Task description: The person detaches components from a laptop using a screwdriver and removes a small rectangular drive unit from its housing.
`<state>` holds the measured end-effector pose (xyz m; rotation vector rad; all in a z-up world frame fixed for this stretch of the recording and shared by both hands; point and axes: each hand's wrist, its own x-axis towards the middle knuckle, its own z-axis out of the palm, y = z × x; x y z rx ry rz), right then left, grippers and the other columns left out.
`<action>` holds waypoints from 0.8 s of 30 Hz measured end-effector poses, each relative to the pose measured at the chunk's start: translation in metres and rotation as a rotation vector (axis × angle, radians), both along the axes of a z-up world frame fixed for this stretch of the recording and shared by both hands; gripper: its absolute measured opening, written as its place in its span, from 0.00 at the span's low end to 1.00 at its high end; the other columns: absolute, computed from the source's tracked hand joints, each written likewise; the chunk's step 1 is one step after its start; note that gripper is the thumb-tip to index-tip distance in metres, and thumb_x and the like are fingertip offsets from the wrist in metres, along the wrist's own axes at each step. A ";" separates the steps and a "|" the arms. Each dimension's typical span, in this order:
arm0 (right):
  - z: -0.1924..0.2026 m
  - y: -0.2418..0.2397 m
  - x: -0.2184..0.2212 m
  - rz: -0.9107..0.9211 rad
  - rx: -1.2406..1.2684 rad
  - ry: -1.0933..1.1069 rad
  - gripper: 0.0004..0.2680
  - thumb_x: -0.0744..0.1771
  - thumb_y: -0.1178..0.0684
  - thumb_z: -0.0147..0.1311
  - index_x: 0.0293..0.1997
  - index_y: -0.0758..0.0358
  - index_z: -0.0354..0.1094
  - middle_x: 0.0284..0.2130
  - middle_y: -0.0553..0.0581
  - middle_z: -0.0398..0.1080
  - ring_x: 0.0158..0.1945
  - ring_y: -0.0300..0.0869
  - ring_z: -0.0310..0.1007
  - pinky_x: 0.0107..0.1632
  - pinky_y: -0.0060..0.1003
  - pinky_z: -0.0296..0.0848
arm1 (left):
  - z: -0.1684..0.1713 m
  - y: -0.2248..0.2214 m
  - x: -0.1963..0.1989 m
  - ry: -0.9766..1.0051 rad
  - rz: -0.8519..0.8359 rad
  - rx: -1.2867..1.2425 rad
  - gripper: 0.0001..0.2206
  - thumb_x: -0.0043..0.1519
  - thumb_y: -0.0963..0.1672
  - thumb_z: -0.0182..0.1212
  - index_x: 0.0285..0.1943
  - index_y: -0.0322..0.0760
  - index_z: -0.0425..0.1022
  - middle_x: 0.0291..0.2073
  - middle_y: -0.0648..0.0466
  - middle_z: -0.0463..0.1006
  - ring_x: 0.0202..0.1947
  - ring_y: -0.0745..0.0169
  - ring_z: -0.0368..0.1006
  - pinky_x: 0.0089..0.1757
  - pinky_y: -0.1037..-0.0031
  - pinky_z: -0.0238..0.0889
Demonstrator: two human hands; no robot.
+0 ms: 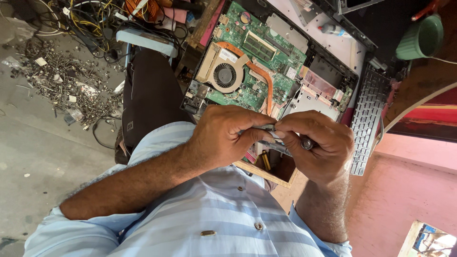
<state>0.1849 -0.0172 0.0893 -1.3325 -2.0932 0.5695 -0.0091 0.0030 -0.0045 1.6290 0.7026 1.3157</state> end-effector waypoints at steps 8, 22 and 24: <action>-0.008 0.000 -0.002 0.023 0.054 0.026 0.05 0.66 0.66 0.65 0.42 0.65 0.76 0.36 0.57 0.78 0.34 0.34 0.78 0.28 0.24 0.73 | -0.002 -0.001 -0.003 -0.037 -0.002 -0.019 0.09 0.60 0.38 0.71 0.49 0.34 0.80 0.36 0.50 0.84 0.36 0.60 0.84 0.38 0.73 0.77; -0.002 -0.006 -0.022 -0.100 0.046 -0.019 0.05 0.66 0.63 0.67 0.43 0.64 0.77 0.37 0.55 0.78 0.33 0.34 0.77 0.32 0.27 0.73 | -0.016 -0.004 0.000 -0.283 -0.129 -0.200 0.10 0.62 0.33 0.65 0.51 0.30 0.80 0.42 0.48 0.85 0.43 0.65 0.84 0.44 0.77 0.79; -0.002 -0.006 -0.021 -0.101 0.027 -0.018 0.05 0.66 0.63 0.67 0.42 0.64 0.77 0.36 0.55 0.78 0.33 0.34 0.77 0.33 0.27 0.73 | -0.018 -0.004 0.001 -0.301 -0.140 -0.220 0.10 0.62 0.33 0.64 0.51 0.29 0.80 0.42 0.48 0.85 0.44 0.64 0.84 0.45 0.77 0.79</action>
